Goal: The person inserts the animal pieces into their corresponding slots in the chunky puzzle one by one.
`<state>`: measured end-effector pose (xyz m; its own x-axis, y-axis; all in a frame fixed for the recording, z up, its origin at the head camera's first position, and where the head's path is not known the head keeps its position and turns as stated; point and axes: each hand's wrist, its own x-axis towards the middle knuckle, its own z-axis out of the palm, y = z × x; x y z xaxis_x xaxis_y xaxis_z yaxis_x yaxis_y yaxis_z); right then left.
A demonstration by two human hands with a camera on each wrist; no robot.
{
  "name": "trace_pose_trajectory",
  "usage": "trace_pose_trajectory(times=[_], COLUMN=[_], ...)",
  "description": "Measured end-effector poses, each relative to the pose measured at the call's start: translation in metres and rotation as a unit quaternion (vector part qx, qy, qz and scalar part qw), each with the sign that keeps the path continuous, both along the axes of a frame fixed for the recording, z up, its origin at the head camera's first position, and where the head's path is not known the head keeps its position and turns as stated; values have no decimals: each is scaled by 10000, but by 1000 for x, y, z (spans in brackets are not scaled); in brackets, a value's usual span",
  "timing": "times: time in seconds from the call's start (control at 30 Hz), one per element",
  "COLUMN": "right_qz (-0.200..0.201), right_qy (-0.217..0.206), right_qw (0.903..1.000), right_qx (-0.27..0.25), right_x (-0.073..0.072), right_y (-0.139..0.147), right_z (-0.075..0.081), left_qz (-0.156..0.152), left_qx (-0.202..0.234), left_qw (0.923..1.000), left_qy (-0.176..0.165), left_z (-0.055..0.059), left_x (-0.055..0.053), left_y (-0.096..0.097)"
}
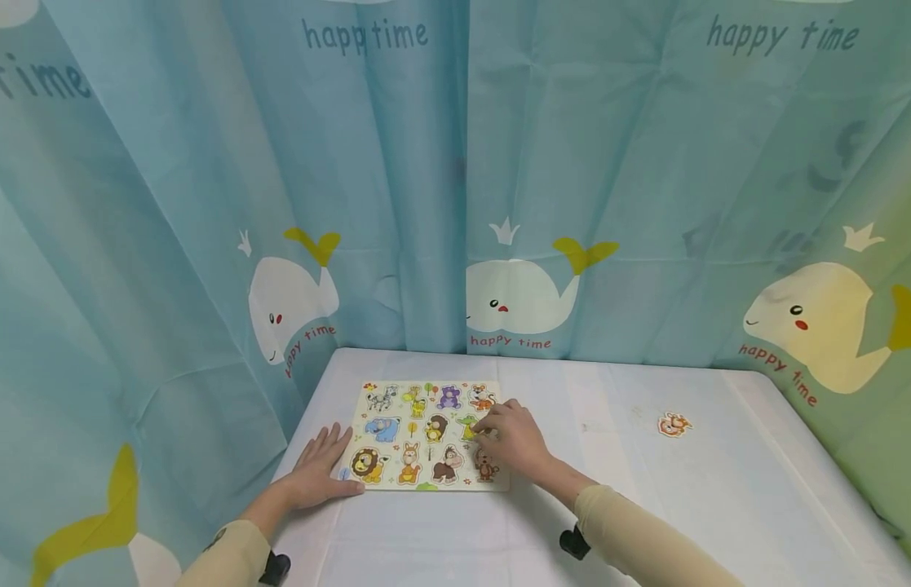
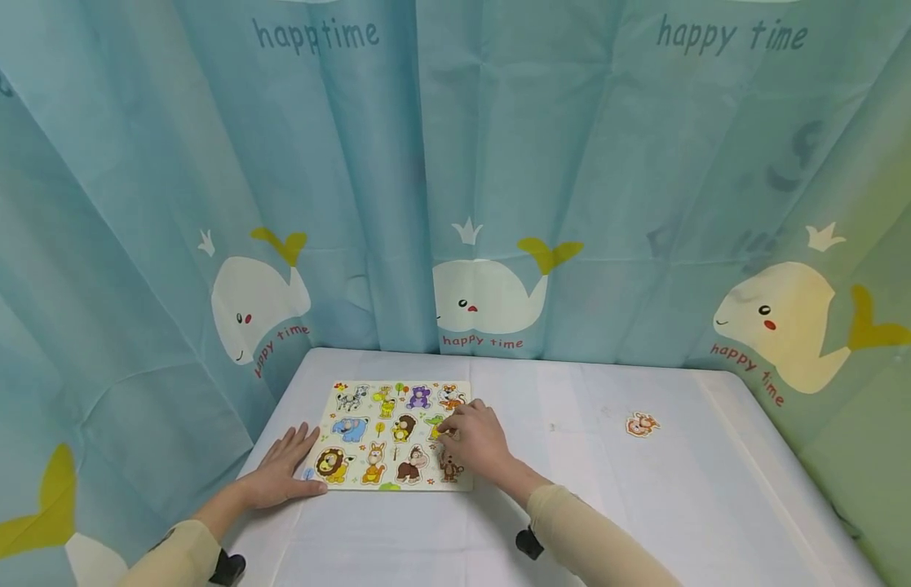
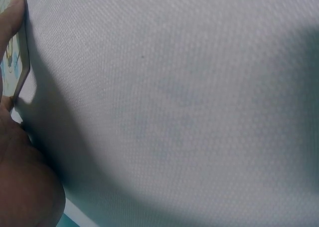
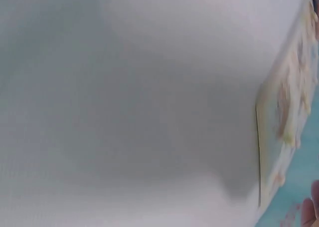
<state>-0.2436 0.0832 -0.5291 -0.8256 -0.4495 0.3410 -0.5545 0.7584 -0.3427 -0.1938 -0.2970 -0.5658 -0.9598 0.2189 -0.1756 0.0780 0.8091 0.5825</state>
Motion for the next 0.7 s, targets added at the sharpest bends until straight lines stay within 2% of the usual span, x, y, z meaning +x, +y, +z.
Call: trace_pose_trajectory(times=[0.1, 0.3, 0.53, 0.7], right_qz=[-152, -392, -856, -1223], right_qy=[-46, -41, -35, -164], right_qw=[9998, 9985, 9957, 9916], right_qx=[-146, -373, -339, -375], right_x=[-5, -12, -22, -29], right_y=[12, 34, 69, 104], right_z=[7, 12, 9, 5], left_qz=[-13, -59, -183, -160], left_qx=[-16, 55, 311, 102], left_qw=[10000, 10000, 9993, 9998], left_qy=[9, -47, 80, -29], left_z=[1, 11, 13, 13], left_x=[0, 4, 7, 5], left_y=[0, 4, 4, 3])
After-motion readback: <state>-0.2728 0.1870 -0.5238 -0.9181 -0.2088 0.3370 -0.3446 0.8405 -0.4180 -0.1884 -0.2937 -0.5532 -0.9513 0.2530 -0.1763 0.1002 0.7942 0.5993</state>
